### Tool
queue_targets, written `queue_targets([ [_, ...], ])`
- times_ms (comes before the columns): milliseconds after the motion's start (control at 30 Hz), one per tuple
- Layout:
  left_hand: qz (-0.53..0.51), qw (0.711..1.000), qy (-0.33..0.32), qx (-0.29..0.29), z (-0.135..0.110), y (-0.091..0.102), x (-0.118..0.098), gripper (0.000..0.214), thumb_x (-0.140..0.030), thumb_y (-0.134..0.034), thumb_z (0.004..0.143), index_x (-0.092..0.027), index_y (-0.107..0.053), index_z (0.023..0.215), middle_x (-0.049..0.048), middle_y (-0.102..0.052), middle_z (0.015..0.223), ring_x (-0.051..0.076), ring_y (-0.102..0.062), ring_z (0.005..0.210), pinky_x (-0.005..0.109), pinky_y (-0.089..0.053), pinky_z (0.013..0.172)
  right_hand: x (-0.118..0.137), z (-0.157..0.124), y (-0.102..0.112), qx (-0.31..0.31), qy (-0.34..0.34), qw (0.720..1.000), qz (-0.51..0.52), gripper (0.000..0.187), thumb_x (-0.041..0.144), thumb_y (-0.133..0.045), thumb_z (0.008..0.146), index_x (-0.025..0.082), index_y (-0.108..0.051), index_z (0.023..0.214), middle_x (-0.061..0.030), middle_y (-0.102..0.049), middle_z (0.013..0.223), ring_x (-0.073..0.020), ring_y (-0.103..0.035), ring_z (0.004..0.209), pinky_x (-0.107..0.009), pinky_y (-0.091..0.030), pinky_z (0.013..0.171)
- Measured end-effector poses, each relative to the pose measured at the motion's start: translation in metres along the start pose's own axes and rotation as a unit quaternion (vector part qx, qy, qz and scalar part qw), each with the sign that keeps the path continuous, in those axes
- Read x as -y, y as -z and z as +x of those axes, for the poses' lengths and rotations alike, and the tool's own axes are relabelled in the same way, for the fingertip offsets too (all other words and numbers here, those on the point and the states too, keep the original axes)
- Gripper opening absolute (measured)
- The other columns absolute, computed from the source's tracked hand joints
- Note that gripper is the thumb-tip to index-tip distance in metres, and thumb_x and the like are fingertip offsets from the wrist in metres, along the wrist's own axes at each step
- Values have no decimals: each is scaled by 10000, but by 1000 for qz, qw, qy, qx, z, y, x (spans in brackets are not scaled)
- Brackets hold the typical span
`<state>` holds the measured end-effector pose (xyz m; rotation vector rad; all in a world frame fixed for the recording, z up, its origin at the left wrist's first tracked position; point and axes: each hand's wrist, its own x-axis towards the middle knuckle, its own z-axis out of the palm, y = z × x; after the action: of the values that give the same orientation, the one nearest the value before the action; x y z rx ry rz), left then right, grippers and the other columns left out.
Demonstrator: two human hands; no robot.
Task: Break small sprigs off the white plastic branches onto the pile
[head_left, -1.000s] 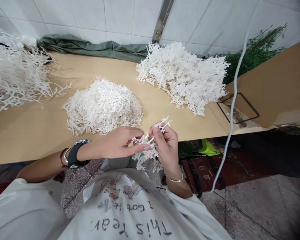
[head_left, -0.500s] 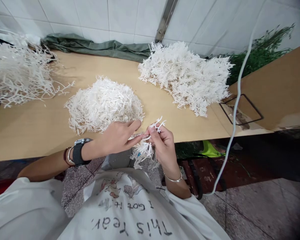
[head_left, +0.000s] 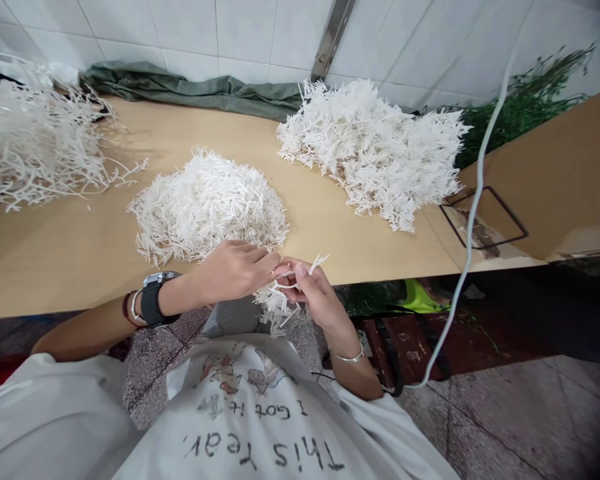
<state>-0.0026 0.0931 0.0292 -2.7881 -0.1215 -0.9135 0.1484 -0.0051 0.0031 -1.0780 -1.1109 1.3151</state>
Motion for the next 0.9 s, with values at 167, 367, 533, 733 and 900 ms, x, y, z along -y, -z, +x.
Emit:
queue_targets([
  [167,-143,987,51,51,-1,10,4,371,-283,-373,976,-165,-456,633,-51,-408,469,78,-356,404,234,-253,445,-7,-4,-4,33,26,997,-61,500,668,-494,793,175,-576,794,34,-414,581,-82,-334,504,-223,-278,454],
  [367,-524,804,275,51,-14,21,-9,484,-275,-475,933,-151,-315,493,-77,-196,452,32,-176,398,202,-138,392,3,-9,-22,73,72,988,-112,282,310,-535,878,171,-501,634,51,-406,541,-59,-315,464,-207,-278,441],
  [533,-762,561,319,-47,-36,5,-53,500,-432,-506,897,-156,-414,491,-65,-332,392,30,-260,317,180,-171,320,8,-22,-40,180,115,977,-32,263,253,-577,828,169,-493,593,63,-416,489,-36,-316,402,-185,-229,376],
  [733,-793,374,419,-239,-33,-15,-74,622,-496,-390,922,-189,-96,467,-99,0,278,34,-10,227,191,-101,259,-8,-34,-56,143,151,976,65,481,487,-511,823,206,-310,489,86,-232,381,-37,-156,339,-231,-140,342],
  [900,-681,534,455,-209,-37,-1,-48,576,-435,-422,931,-183,-188,469,-89,-149,321,44,-153,277,196,-244,334,-9,-28,-50,45,95,993,-51,464,429,-531,836,209,-325,483,47,-307,435,-75,-247,385,-258,-179,388],
])
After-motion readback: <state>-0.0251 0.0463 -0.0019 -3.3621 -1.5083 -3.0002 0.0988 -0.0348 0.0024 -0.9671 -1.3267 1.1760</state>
